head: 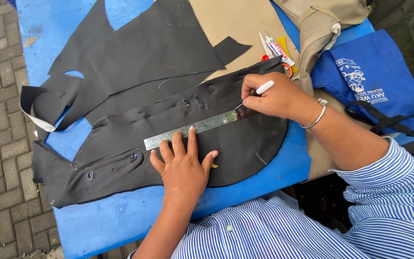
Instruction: Marking points on a piece of black leather using a metal ruler and a white marker for future processing.
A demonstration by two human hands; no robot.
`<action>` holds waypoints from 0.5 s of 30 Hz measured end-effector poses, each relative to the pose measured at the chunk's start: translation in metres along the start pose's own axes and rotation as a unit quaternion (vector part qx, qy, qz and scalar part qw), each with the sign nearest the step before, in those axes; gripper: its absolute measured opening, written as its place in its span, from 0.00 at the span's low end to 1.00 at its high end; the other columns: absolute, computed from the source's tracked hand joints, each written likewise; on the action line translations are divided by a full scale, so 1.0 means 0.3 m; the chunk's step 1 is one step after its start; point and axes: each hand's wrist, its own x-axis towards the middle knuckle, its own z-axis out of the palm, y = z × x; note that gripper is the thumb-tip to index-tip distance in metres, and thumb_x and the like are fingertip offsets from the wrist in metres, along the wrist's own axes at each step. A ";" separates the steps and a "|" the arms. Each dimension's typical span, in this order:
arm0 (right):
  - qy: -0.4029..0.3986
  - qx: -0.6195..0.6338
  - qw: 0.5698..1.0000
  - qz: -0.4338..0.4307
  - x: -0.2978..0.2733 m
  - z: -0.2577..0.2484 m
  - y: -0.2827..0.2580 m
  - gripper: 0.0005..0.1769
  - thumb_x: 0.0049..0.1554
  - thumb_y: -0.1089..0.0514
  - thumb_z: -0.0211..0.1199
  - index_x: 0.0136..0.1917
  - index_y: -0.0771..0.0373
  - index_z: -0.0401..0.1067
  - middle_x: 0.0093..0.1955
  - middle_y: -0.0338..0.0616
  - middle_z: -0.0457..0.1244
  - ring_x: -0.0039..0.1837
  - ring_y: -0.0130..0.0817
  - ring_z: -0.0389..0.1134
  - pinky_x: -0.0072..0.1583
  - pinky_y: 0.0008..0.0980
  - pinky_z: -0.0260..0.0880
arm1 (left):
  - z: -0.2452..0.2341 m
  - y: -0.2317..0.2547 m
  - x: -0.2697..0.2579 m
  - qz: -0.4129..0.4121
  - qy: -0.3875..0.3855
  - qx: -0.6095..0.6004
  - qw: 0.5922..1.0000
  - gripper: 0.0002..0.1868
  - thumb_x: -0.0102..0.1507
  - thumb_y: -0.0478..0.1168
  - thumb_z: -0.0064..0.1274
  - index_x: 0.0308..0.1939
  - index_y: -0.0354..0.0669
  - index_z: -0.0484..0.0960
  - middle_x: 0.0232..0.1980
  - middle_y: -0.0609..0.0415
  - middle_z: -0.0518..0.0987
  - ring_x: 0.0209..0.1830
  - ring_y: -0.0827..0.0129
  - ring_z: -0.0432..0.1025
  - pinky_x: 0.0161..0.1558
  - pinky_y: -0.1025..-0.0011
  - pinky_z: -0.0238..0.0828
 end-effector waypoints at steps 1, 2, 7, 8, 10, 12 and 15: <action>0.002 -0.001 1.000 0.002 -0.008 -0.017 0.012 0.05 0.49 0.52 0.64 0.39 0.52 0.74 0.35 0.46 0.68 0.47 0.49 0.72 0.50 0.43 0.68 | 0.001 0.000 0.001 0.003 0.000 0.000 1.000 0.44 0.67 0.73 0.32 0.79 0.51 0.55 0.71 0.44 0.55 0.69 0.39 0.45 0.64 0.32 0.29; 0.001 -0.002 1.000 0.014 -0.017 -0.032 0.024 0.06 0.50 0.51 0.63 0.40 0.52 0.74 0.36 0.48 0.68 0.48 0.50 0.71 0.51 0.45 0.69 | 0.003 -0.001 0.001 0.001 -0.001 0.002 1.000 0.44 0.67 0.73 0.31 0.79 0.51 0.55 0.70 0.44 0.55 0.69 0.40 0.45 0.64 0.32 0.29; 0.006 0.001 0.999 0.033 -0.026 -0.062 0.062 0.06 0.50 0.51 0.63 0.40 0.52 0.75 0.35 0.50 0.68 0.46 0.51 0.72 0.52 0.46 0.69 | 0.007 0.005 0.004 -0.003 -0.005 -0.003 1.000 0.45 0.67 0.74 0.31 0.79 0.51 0.56 0.70 0.45 0.54 0.69 0.40 0.45 0.64 0.33 0.29; 0.011 0.005 1.000 0.027 -0.025 -0.056 0.070 0.06 0.49 0.51 0.64 0.39 0.52 0.75 0.34 0.48 0.68 0.46 0.50 0.72 0.51 0.45 0.69 | 0.007 0.008 0.005 -0.004 -0.007 -0.003 1.000 0.45 0.67 0.74 0.30 0.79 0.51 0.55 0.70 0.45 0.54 0.69 0.40 0.45 0.65 0.33 0.29; 0.017 0.010 1.000 0.023 -0.023 -0.050 0.074 0.05 0.49 0.51 0.64 0.38 0.52 0.74 0.33 0.46 0.68 0.45 0.49 0.72 0.51 0.43 0.68 | 0.005 0.014 0.005 -0.004 -0.009 -0.002 1.000 0.46 0.67 0.75 0.30 0.79 0.50 0.55 0.70 0.44 0.54 0.69 0.40 0.44 0.65 0.34 0.29; 0.016 -0.002 1.000 0.013 -0.022 -0.047 0.067 0.06 0.50 0.52 0.63 0.40 0.53 0.74 0.35 0.51 0.68 0.47 0.54 0.72 0.51 0.46 0.68 | 0.001 0.019 0.004 -0.006 -0.008 0.002 1.000 0.46 0.67 0.75 0.30 0.79 0.49 0.55 0.70 0.43 0.54 0.70 0.39 0.44 0.65 0.34 0.29; 0.018 -0.012 1.000 0.007 -0.017 -0.040 0.073 0.07 0.49 0.51 0.63 0.39 0.53 0.73 0.35 0.52 0.68 0.48 0.55 0.72 0.51 0.48 0.68 | 0.006 0.028 0.001 -0.005 -0.004 0.007 1.000 0.47 0.67 0.75 0.29 0.79 0.48 0.54 0.71 0.42 0.53 0.70 0.38 0.44 0.65 0.34 0.30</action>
